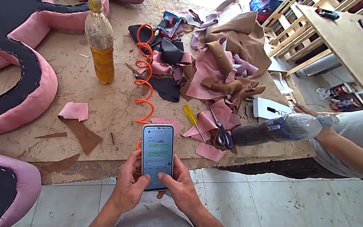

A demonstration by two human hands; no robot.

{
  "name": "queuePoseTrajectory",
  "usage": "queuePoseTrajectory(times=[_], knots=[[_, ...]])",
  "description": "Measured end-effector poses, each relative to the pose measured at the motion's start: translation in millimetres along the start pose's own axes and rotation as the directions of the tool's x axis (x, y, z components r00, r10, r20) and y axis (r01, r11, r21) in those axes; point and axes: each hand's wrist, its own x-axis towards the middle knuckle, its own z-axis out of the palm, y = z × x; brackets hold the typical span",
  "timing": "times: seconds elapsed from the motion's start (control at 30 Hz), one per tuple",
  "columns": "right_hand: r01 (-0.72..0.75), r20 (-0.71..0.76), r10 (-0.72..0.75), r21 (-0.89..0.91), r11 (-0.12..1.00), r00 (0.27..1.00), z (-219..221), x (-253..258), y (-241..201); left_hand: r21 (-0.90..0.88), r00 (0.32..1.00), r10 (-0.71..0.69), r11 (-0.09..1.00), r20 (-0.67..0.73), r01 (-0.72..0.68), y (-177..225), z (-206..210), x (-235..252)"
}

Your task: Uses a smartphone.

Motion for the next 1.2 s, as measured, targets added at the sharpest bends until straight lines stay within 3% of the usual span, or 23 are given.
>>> queuePoseTrajectory(times=[0.13, 0.27, 0.6, 0.8, 1.0, 1.2], knots=[[-0.014, -0.073, 0.012, -0.029, 0.999, 0.997, 2, 2, -2, 0.001, 1.000, 0.003, 1.000, 0.031, -0.003, -1, 0, 0], [0.004, 0.099, -0.001, -0.030, 1.000, 0.995, -6, 0, -1, -0.072, 1.000, 0.001, 0.997, 0.022, 0.000, -3, -4, 1], [-0.033, 0.117, 0.031, 0.013, 0.999, 0.993, -14, -3, -2, -0.122, 0.999, -0.006, 0.992, 0.054, 0.013, -8, -3, 1], [-0.024, 0.130, 0.019, 0.033, 0.999, 0.991, -17, -2, 0, -0.020, 1.000, -0.023, 1.000, 0.016, 0.023, -4, 3, 1], [-0.003, 0.129, -0.003, 0.042, 0.999, 0.992, -16, -2, 0, 0.058, 0.993, -0.019, 0.998, -0.120, 0.026, -4, 18, 1], [0.023, 0.041, -0.026, 0.092, 0.996, 0.999, -16, -3, 4, 0.095, 0.989, 0.010, 0.995, -0.144, 0.004, -3, 24, 2]])
